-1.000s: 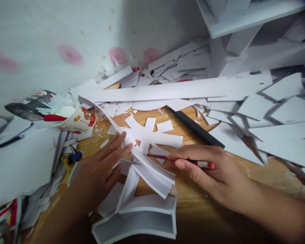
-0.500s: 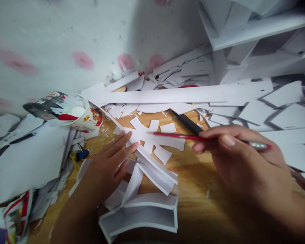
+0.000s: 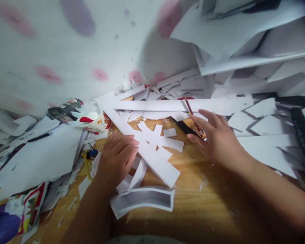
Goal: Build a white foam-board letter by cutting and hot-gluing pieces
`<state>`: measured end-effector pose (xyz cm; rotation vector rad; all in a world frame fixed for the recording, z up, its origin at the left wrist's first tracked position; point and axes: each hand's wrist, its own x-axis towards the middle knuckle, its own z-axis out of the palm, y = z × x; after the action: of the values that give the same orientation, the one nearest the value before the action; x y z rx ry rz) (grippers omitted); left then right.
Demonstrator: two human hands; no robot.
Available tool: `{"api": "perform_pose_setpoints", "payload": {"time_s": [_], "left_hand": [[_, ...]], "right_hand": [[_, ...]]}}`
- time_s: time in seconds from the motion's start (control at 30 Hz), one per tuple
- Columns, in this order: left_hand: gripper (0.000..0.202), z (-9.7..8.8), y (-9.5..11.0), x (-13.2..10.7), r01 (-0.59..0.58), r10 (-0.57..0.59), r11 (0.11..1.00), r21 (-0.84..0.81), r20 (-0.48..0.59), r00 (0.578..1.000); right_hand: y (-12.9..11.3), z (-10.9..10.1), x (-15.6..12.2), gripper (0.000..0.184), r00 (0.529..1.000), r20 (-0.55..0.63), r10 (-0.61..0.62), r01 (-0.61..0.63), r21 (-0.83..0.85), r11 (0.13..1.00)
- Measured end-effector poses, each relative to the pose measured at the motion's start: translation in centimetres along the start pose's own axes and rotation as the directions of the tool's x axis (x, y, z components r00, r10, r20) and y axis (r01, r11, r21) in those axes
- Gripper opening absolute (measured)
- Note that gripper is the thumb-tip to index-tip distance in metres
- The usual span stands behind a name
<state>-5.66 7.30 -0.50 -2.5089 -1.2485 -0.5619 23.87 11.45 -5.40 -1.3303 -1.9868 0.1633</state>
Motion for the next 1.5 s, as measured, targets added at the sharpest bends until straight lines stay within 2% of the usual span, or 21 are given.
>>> {"api": "perform_pose_setpoints", "payload": {"time_s": [0.07, 0.13, 0.17, 0.23, 0.3, 0.33, 0.4, 0.43, 0.5, 0.6, 0.67, 0.73, 0.83, 0.97, 1.03, 1.1, 1.17, 1.23, 1.27, 1.37, 1.5], "left_hand": [[0.017, -0.5, 0.3, 0.1, -0.023, 0.023, 1.000, 0.000, -0.058, 0.998], [0.018, -0.8, 0.8, 0.3, -0.056, 0.053, 0.998, -0.016, -0.114, 0.992], [0.018, -0.9, 1.0, 0.3, -0.070, 0.066, 0.997, -0.027, -0.132, 0.989], [0.018, -1.0, 1.4, 0.4, -0.089, 0.080, 0.995, -0.050, -0.155, 0.985], [0.017, -1.0, 1.7, 0.6, -0.075, 0.066, 0.995, -0.061, -0.137, 0.988], [0.016, -0.9, 1.8, 0.7, -0.061, 0.054, 0.996, -0.060, -0.119, 0.991], [0.015, -1.1, 1.8, 1.0, -0.052, 0.047, 0.997, -0.054, -0.082, 0.995], [0.014, -1.2, 1.8, 1.2, -0.057, 0.054, 0.997, -0.049, -0.063, 0.997], [0.010, -1.9, 1.8, 2.0, -0.081, 0.080, 0.997, -0.017, -0.030, 0.996], [0.006, -3.8, 2.0, 3.8, -0.102, 0.102, 0.992, 0.076, 0.002, 0.995], [0.017, -5.3, 2.4, 5.3, -0.123, 0.122, 0.983, 0.138, 0.020, 0.992], [0.037, -6.5, 3.0, 6.8, -0.167, 0.152, 0.965, 0.204, 0.085, 0.985], [0.060, -8.0, 4.1, 8.7, -0.254, 0.189, 0.922, 0.293, 0.233, 0.954], [0.056, -9.3, 5.5, 9.8, -0.288, 0.149, 0.882, 0.372, 0.360, 0.921], [0.054, -9.6, 5.6, 9.5, -0.239, 0.066, 0.876, 0.418, 0.388, 0.919], [0.055, -9.4, 5.2, 8.7, -0.131, -0.044, 0.880, 0.457, 0.354, 0.934], [0.056, -8.6, 4.4, 7.5, 0.020, -0.173, 0.888, 0.459, 0.295, 0.940], [0.056, -7.3, 3.4, 6.2, 0.160, -0.290, 0.897, 0.412, 0.276, 0.916], [0.056, -6.6, 3.0, 5.6, 0.209, -0.330, 0.894, 0.395, 0.269, 0.905], [0.056, -4.6, 2.4, 4.2, 0.287, -0.383, 0.896, 0.339, 0.263, 0.885], [0.057, -2.9, 1.9, 3.3, 0.419, -0.467, 0.882, 0.217, 0.271, 0.842]], "right_hand": [[-1.5, -0.6, -0.4, 0.047, 1.000, 0.010, -0.012, 0.010, 0.160, 0.987], [-3.5, -1.2, -1.1, 0.050, 0.990, 0.143, -0.022, -0.039, 0.415, 0.909], [-4.4, -1.3, -1.4, 0.052, 0.968, 0.250, -0.029, -0.112, 0.530, 0.841], [-5.7, -1.1, -2.0, 0.055, 0.880, 0.474, -0.030, -0.333, 0.660, 0.673], [-6.0, -0.6, -2.3, 0.060, 0.800, 0.600, -0.019, -0.525, 0.715, 0.461], [-5.9, -0.2, -2.3, 0.064, 0.788, 0.616, -0.009, -0.575, 0.741, 0.347], [-5.3, 0.1, -2.0, 0.067, 0.797, 0.604, 0.010, -0.597, 0.785, 0.165], [-5.0, 0.0, -1.9, 0.065, 0.808, 0.589, 0.018, -0.587, 0.801, 0.116], [-4.3, -0.5, -1.5, 0.056, 0.829, 0.559, 0.018, -0.558, 0.825, 0.088], [-3.5, -1.8, -0.9, 0.044, 0.863, 0.505, 0.006, -0.501, 0.855, 0.138], [-2.9, -2.5, -0.7, 0.039, 0.896, 0.444, 0.010, -0.437, 0.876, 0.204], [-2.3, -2.9, -0.5, 0.032, 0.927, 0.375, 0.015, -0.367, 0.898, 0.243], [-1.6, -3.2, -0.4, 0.025, 0.950, 0.313, 0.010, -0.306, 0.921, 0.242], [-1.3, -3.4, -0.1, 0.022, 0.957, 0.288, 0.014, -0.284, 0.932, 0.223], [-1.1, -3.5, 0.2, 0.025, 0.960, 0.259, 0.103, -0.275, 0.943, 0.190], [-0.7, -3.6, 0.8, 0.029, 0.947, 0.165, 0.277, -0.228, 0.950, 0.212], [0.2, -3.5, 1.4, 0.030, 0.898, 0.038, 0.439, -0.193, 0.930, 0.314], [1.2, -3.3, 2.0, 0.029, 0.860, -0.046, 0.509, -0.215, 0.871, 0.442], [1.6, -3.1, 2.2, 0.027, 0.857, -0.064, 0.512, -0.236, 0.834, 0.499], [1.8, -2.4, 2.1, 0.020, 0.901, -0.067, 0.429, -0.274, 0.680, 0.680], [0.5, -0.9, 0.9, 0.012, 0.977, 0.041, 0.210, -0.209, 0.395, 0.895]]}}
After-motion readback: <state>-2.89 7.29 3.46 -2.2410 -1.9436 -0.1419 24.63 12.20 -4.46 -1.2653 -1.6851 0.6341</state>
